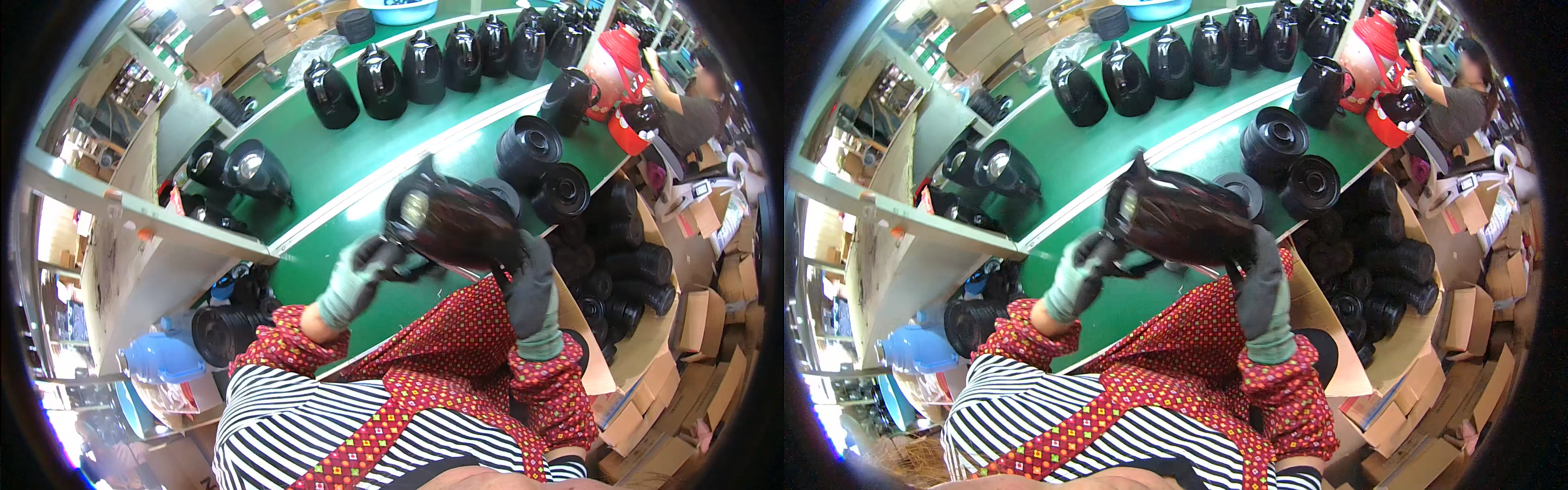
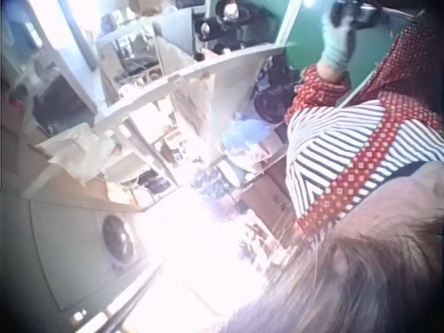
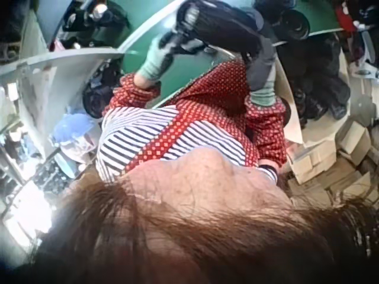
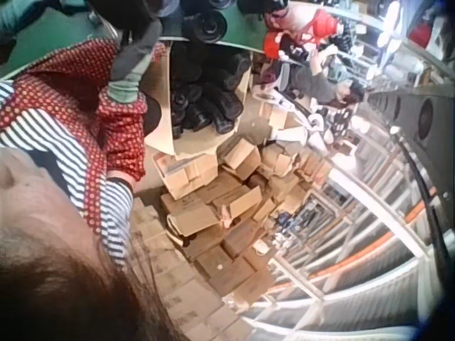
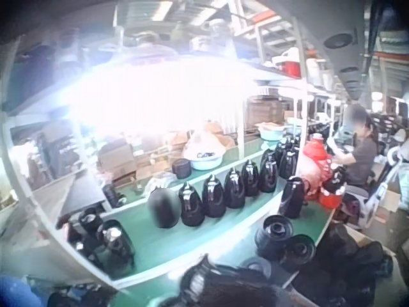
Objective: The person assembles black kettles by picking up a kettle body, inserting a metal rod into the base, and screwing on a lid. The person handles the kettles one at a time, placing completed units on a green table and retrieving new parts from a cardboard box.
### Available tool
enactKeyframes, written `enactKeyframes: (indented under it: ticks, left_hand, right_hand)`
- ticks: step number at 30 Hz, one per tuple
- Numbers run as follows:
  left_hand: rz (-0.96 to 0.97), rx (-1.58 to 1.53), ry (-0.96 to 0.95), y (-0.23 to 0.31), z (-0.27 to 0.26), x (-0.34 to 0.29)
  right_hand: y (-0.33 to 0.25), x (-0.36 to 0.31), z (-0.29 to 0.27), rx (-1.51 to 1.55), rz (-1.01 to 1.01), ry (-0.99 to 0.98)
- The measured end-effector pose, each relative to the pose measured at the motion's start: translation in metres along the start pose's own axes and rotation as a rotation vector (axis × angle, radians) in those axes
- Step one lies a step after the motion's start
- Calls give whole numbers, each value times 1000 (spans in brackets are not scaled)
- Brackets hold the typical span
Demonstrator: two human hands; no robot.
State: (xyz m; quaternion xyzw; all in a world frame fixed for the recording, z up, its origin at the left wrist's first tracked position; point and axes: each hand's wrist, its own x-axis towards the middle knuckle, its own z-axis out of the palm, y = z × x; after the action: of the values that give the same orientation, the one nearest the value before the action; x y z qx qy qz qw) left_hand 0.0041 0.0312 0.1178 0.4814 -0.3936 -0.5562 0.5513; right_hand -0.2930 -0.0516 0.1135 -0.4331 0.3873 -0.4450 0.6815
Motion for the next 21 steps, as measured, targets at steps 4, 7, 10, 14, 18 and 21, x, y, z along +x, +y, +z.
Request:
enactKeyframes:
  ticks: [4, 7, 10, 14, 18, 21]
  left_hand:
    - [165, 185, 386, -12, -90, 80]
    - [76, 111, 460, 5, -137, 149]
    - [12, 88, 572, -12, -205, 215]
    - [-27, 155, 653, -12, -220, 265]
    - [-25, 216, 676, -9, -213, 268]
    - [182, 435, 773, 9, -202, 230]
  right_hand:
    - [39, 6, 6, 136, -215, 28]
    - [63, -9, -5, 417, 25, -4]
    - [48, -24, -20, 108, -49, 17]
    - [26, -54, -76, 128, -137, 317]
    - [12, -94, -160, 35, -170, 489]
    - [24, -96, -242, 223, -63, 699]
